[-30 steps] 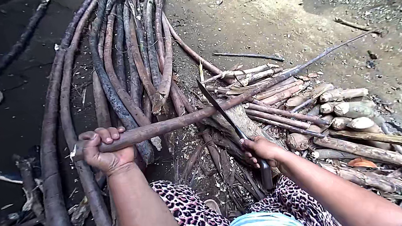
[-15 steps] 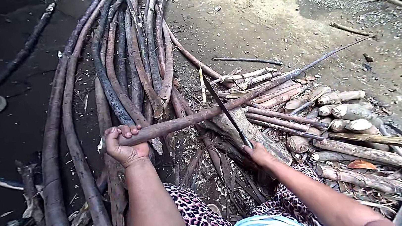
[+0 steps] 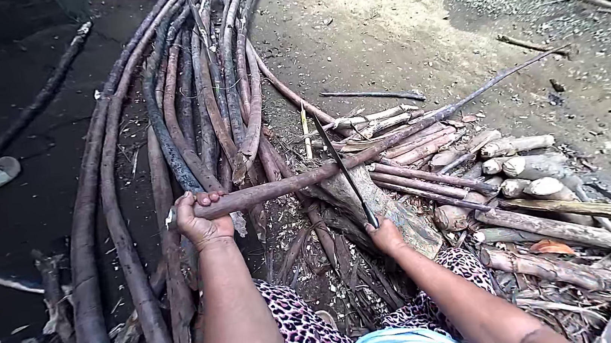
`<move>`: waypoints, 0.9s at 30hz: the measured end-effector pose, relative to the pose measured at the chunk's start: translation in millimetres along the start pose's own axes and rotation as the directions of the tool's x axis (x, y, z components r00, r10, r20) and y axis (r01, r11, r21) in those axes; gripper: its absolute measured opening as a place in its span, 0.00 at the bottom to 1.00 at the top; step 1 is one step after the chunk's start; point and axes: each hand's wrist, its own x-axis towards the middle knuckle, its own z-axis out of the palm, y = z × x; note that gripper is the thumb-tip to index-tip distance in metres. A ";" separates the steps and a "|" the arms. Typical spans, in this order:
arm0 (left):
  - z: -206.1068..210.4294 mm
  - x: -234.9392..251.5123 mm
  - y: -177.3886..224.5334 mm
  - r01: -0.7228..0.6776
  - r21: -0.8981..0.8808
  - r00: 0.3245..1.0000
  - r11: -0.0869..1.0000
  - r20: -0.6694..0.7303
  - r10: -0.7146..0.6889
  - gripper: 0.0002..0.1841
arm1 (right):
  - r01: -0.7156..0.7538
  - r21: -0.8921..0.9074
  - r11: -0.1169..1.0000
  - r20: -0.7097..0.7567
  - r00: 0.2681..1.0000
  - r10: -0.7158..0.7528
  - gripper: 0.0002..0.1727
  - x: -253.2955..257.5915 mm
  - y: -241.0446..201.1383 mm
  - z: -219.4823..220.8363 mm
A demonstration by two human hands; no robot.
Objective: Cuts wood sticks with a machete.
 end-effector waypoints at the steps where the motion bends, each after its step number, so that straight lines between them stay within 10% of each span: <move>1: -2.2 0.3 2.2 -0.020 -0.006 0.999 1.000 0.049 0.020 0.16 | 0.027 0.086 0.996 0.009 1.000 -0.028 0.20 -1.2 -0.1 -4.3; 6: -17.7 11.9 9.2 -0.067 -0.001 0.979 0.998 0.192 0.066 0.20 | -0.012 0.436 0.900 0.199 0.976 -0.083 0.16 -45.3 -41.8 -67.0; 10: -16.7 16.6 5.3 -0.054 0.015 0.984 0.998 0.170 0.050 0.20 | 0.427 0.411 0.806 -0.077 0.897 -0.436 0.17 -95.2 -85.5 -127.3; 14: -17.0 18.0 3.2 -0.054 0.007 0.980 0.998 0.193 0.052 0.21 | 0.932 0.221 0.288 -0.526 0.362 -0.769 0.13 -139.0 -147.3 -176.0; 17: -17.8 17.0 3.4 -0.053 -0.002 0.978 0.999 0.202 0.052 0.22 | 0.996 -0.076 -0.042 -0.761 -0.086 -0.643 0.12 -140.2 -202.5 -196.8; 19: -19.2 16.2 3.8 -0.055 -0.007 0.976 0.998 0.211 0.055 0.22 | 0.985 -0.170 -0.019 -0.824 -0.153 -0.546 0.11 -119.2 -205.9 -185.2; 21: -18.3 16.2 4.6 -0.057 -0.005 0.973 0.998 0.224 0.056 0.22 | 0.926 -0.131 0.355 -0.765 0.133 -0.630 0.17 -81.1 -143.3 -129.5; 24: -18.2 13.0 2.0 -0.052 -0.015 0.975 0.999 0.216 0.054 0.21 | 0.317 -0.154 0.936 -0.220 0.912 -0.345 0.26 -26.9 -17.1 -29.5; 27: -11.1 11.2 0.2 -0.043 -0.027 0.982 0.999 0.184 0.047 0.21 | 0.005 -0.202 0.979 0.133 0.991 0.023 0.26 -7.2 -7.8 -26.1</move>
